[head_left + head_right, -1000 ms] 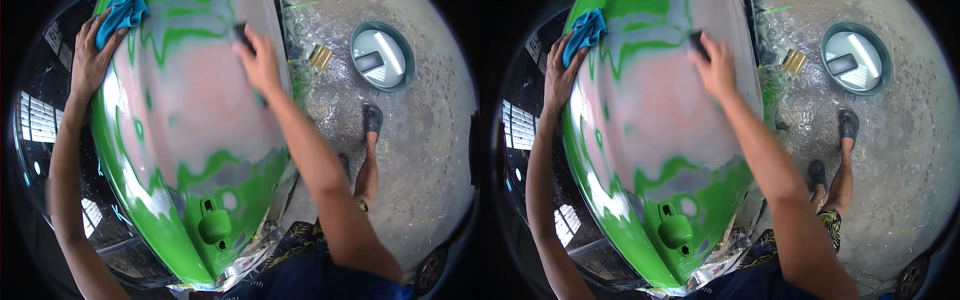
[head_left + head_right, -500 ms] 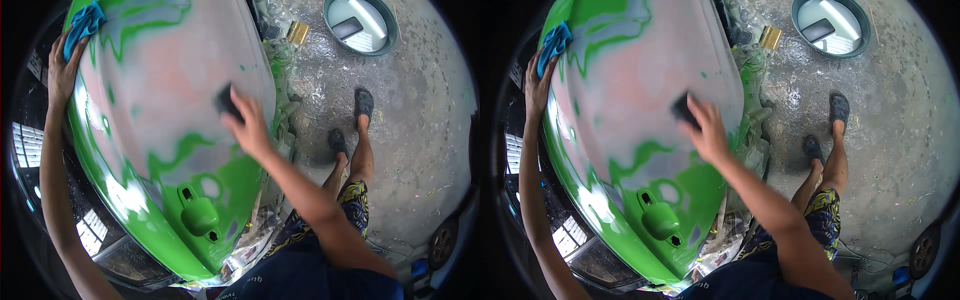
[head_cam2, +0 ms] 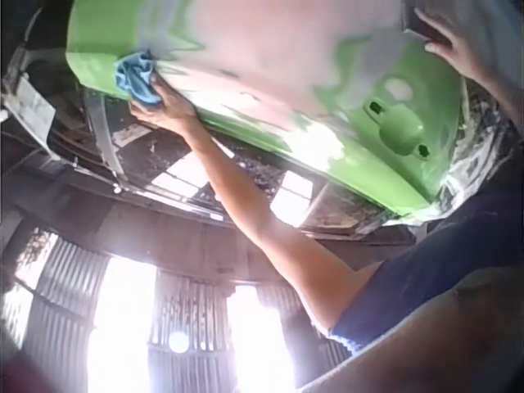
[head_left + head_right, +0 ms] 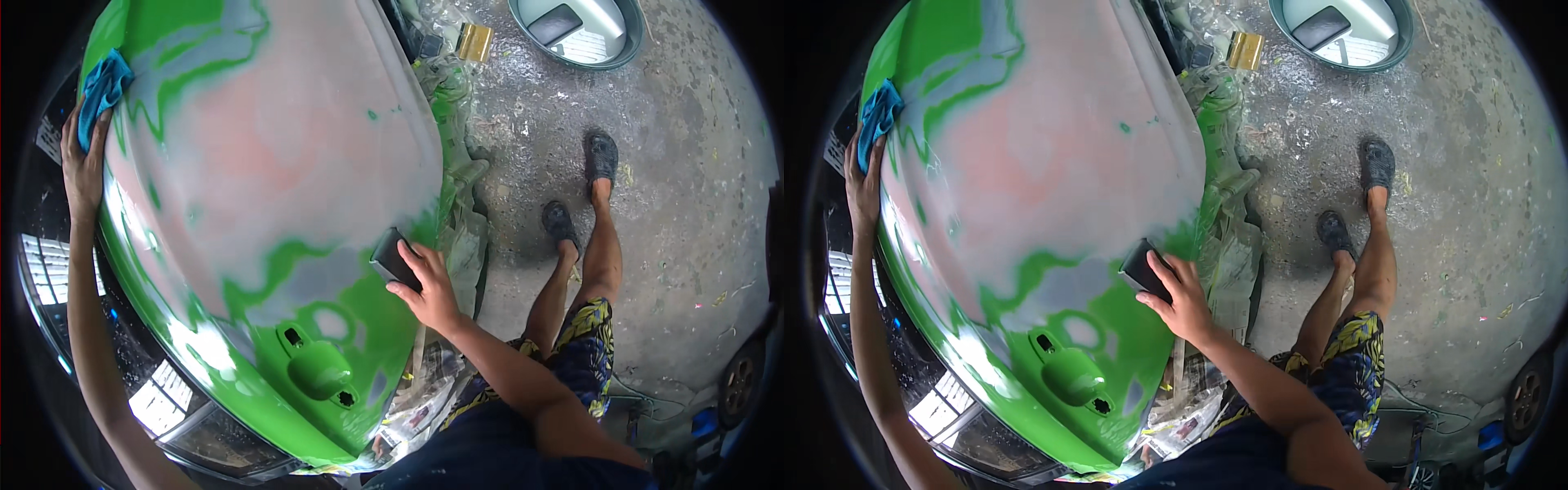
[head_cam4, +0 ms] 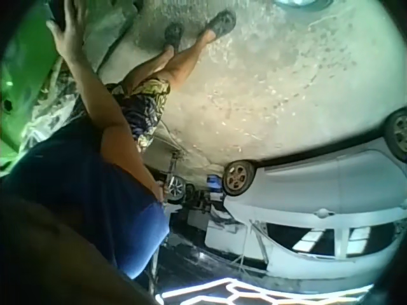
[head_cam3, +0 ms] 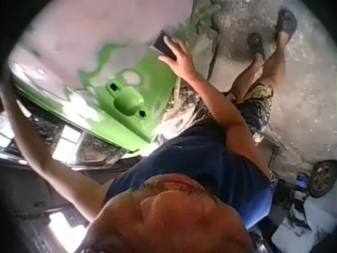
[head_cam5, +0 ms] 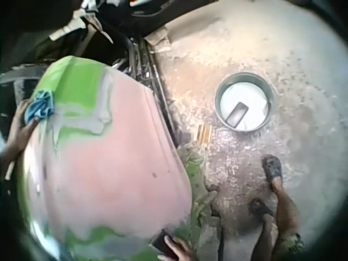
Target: The person sands a car door panel using a sanding block and wipes it with a cloth, repeatedly dipping the sanding block and cloth into a bucket of water.
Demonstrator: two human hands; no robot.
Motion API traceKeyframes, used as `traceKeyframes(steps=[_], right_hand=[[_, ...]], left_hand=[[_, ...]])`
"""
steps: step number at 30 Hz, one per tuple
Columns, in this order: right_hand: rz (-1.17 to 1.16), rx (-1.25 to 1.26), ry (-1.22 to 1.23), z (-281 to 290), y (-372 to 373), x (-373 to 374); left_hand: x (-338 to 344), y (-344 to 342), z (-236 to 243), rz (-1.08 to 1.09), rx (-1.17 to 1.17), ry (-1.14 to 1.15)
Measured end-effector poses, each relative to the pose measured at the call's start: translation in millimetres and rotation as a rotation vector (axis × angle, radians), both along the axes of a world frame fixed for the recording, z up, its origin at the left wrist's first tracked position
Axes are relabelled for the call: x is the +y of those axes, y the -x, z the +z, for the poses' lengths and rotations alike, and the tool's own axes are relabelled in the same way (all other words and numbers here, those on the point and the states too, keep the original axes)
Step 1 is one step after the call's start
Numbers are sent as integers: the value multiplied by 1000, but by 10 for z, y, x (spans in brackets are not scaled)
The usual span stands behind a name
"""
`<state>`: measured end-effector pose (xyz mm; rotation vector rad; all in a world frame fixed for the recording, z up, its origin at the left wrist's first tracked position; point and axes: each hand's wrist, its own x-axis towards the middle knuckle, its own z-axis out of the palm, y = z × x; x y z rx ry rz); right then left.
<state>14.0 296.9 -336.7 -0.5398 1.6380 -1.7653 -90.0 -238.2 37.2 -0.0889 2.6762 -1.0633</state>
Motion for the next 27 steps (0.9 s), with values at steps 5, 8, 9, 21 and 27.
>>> traceKeyframes(steps=[5,8,9,21,27], right_hand=[[-140,14,-59,-1304,1541,-1297],[-127,-18,-59,-940,1063,-1202],[-37,-73,-67,-584,657,-943],[16,-101,-84,-400,881,-1165],[-131,-57,-83,-986,1481,-1638]], left_hand=[[169,377,-300,167,201,-242],[294,216,-233,194,197,-224],[201,49,-58,129,78,-127],[515,134,-170,332,280,-281],[522,304,-246,292,294,-289]])
